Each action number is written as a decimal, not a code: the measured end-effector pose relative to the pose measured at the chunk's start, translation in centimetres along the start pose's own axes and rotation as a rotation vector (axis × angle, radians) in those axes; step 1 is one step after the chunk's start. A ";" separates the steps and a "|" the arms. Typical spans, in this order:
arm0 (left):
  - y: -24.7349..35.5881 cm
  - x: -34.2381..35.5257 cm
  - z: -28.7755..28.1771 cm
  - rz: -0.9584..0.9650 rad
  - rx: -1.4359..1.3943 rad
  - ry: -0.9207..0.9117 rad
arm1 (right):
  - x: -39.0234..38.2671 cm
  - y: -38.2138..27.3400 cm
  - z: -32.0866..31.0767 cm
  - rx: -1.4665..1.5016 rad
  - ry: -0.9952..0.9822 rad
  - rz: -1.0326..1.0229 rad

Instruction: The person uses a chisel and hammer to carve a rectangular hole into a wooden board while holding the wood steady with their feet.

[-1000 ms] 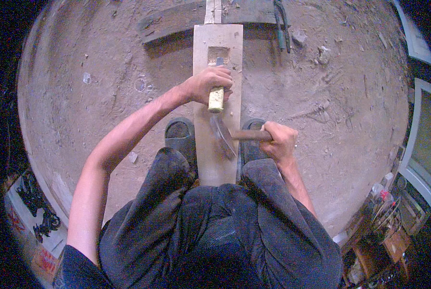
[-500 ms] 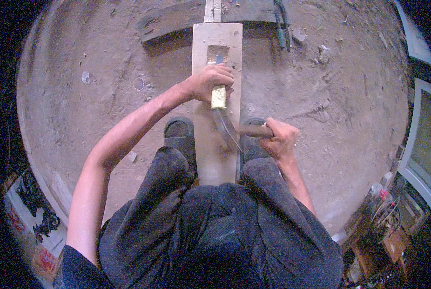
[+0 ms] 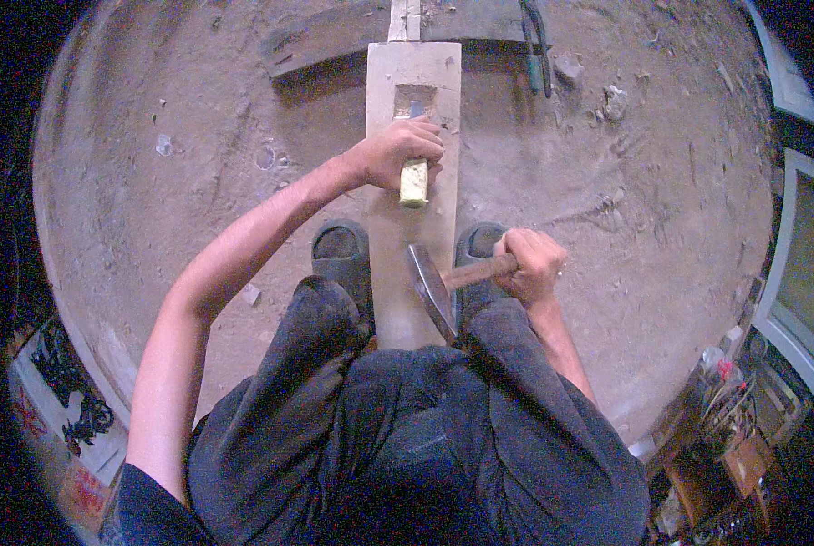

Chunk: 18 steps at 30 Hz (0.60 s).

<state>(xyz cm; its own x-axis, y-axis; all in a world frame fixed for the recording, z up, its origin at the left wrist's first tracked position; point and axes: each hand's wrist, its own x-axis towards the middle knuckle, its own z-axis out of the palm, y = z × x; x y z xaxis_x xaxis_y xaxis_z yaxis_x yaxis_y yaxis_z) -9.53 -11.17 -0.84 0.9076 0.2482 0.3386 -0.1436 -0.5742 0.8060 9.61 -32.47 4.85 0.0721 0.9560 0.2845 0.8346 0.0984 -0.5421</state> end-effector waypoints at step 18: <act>-0.9 -0.2 0.4 0.027 0.061 -0.106 | -0.4 -0.2 0.6 -0.021 -0.071 0.057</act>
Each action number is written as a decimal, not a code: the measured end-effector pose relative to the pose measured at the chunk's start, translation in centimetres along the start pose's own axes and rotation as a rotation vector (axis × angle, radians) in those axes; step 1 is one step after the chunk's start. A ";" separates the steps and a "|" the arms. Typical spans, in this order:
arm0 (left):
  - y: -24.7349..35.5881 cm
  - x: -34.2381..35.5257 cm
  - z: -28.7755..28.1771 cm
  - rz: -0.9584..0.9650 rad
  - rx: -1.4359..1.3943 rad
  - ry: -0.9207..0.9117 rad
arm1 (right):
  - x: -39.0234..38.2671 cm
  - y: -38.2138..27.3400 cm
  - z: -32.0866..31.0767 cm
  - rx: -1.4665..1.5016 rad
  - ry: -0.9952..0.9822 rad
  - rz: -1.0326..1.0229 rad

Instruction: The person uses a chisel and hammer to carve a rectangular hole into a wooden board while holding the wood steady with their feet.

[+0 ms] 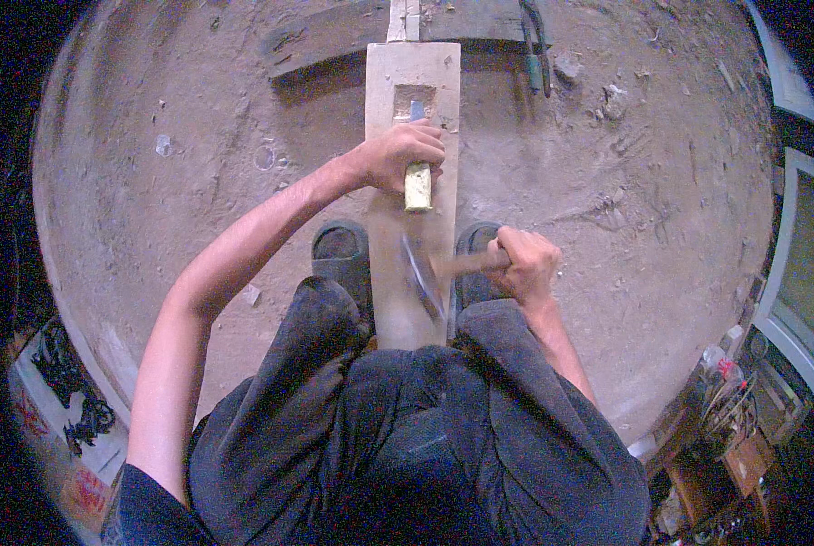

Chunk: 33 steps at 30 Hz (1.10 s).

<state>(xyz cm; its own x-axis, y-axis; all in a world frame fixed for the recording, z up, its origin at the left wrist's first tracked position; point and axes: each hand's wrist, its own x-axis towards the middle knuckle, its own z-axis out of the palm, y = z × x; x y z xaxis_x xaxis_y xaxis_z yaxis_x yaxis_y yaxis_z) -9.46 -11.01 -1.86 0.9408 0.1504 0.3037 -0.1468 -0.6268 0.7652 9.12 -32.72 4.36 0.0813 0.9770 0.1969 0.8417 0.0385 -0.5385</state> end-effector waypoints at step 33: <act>1.1 -1.2 0.1 -0.073 0.039 0.019 | -0.3 0.5 0.0 0.043 -0.065 0.003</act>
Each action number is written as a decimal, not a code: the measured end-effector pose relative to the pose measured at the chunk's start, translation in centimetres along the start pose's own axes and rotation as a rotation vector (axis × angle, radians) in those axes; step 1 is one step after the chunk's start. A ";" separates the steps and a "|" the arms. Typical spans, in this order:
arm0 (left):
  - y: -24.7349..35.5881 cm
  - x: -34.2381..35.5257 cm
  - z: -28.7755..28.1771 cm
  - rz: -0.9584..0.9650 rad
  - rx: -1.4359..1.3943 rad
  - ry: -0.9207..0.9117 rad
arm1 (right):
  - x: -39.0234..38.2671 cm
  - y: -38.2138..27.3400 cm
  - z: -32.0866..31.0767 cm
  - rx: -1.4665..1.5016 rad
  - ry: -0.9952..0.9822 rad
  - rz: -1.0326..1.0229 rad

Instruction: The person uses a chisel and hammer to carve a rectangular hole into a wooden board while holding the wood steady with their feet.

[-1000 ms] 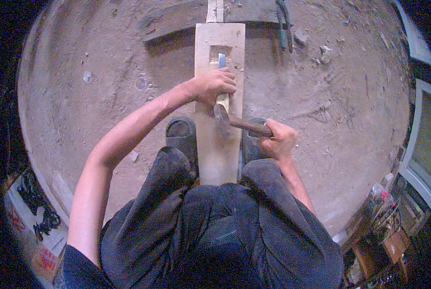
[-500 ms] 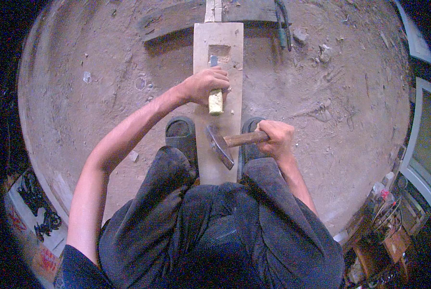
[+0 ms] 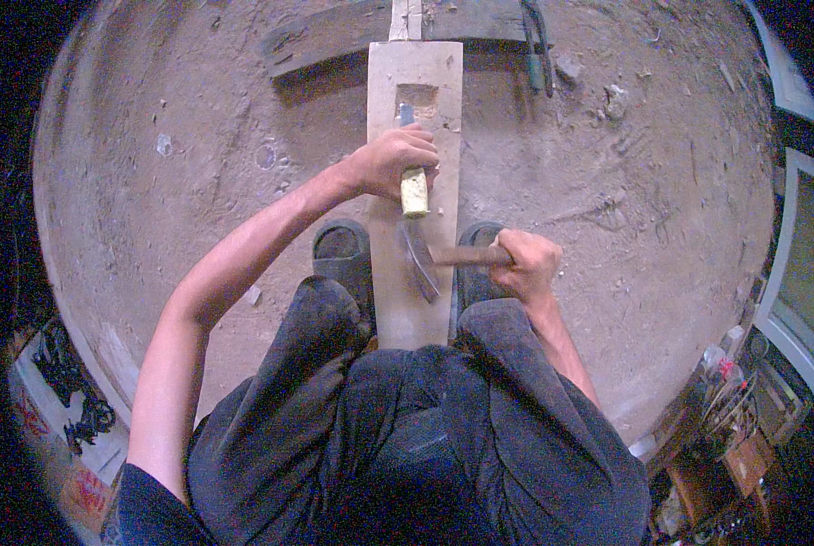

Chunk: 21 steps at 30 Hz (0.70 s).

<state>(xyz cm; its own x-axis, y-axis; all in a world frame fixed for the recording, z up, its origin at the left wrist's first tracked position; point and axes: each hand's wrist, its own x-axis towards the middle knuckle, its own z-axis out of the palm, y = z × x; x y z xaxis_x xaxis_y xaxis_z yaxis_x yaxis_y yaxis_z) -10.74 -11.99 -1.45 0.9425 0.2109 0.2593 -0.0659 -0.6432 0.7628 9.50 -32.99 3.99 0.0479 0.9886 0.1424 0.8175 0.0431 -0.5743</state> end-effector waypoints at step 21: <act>-0.5 0.1 0.4 -0.046 -0.021 0.039 | -0.2 0.4 0.3 0.084 0.075 0.025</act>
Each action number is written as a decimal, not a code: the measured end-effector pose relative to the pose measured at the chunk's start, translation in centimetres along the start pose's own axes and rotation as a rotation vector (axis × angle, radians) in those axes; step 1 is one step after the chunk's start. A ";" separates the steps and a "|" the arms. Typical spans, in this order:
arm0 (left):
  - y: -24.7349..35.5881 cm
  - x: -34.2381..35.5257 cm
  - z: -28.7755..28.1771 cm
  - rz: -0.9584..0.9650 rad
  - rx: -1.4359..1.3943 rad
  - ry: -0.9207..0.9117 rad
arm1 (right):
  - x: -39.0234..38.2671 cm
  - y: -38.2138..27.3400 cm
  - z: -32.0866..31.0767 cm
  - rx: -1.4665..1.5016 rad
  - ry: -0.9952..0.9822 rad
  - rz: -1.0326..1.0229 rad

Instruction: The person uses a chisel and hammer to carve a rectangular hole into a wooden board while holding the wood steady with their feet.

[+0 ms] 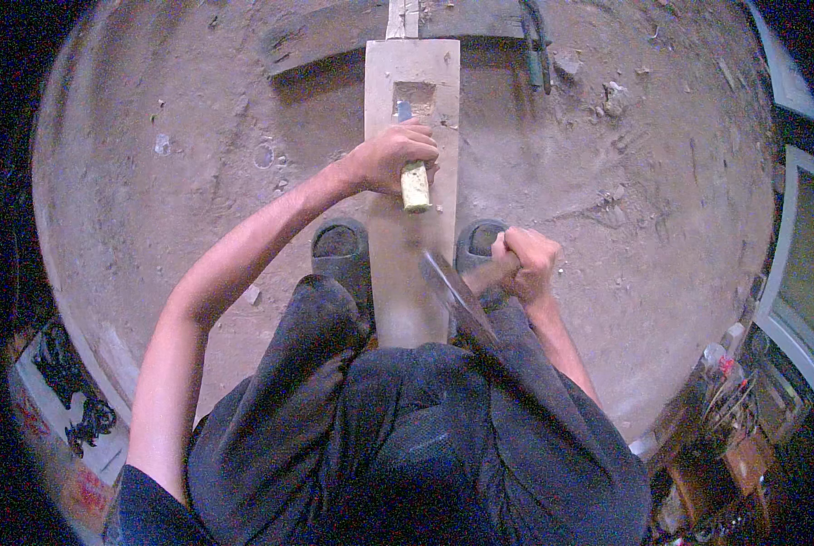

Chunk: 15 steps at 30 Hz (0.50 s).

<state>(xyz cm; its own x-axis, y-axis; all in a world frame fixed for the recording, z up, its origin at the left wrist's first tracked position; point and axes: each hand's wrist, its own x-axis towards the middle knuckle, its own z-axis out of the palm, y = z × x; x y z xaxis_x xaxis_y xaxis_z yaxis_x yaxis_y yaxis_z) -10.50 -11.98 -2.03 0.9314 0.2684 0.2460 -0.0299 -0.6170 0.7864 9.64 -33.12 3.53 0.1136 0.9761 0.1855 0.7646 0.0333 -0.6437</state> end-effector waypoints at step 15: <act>0.6 0.7 -0.4 0.027 0.014 -0.033 | 0.0 -0.1 -0.9 -0.060 0.029 -0.125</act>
<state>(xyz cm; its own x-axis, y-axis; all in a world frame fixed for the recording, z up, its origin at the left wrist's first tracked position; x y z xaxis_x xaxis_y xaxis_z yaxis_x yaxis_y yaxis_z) -9.99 -11.92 -1.14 0.9418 0.2270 0.2479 -0.0504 -0.6339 0.7718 10.14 -33.29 4.30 0.0324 0.9585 0.2831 0.8102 0.1407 -0.5691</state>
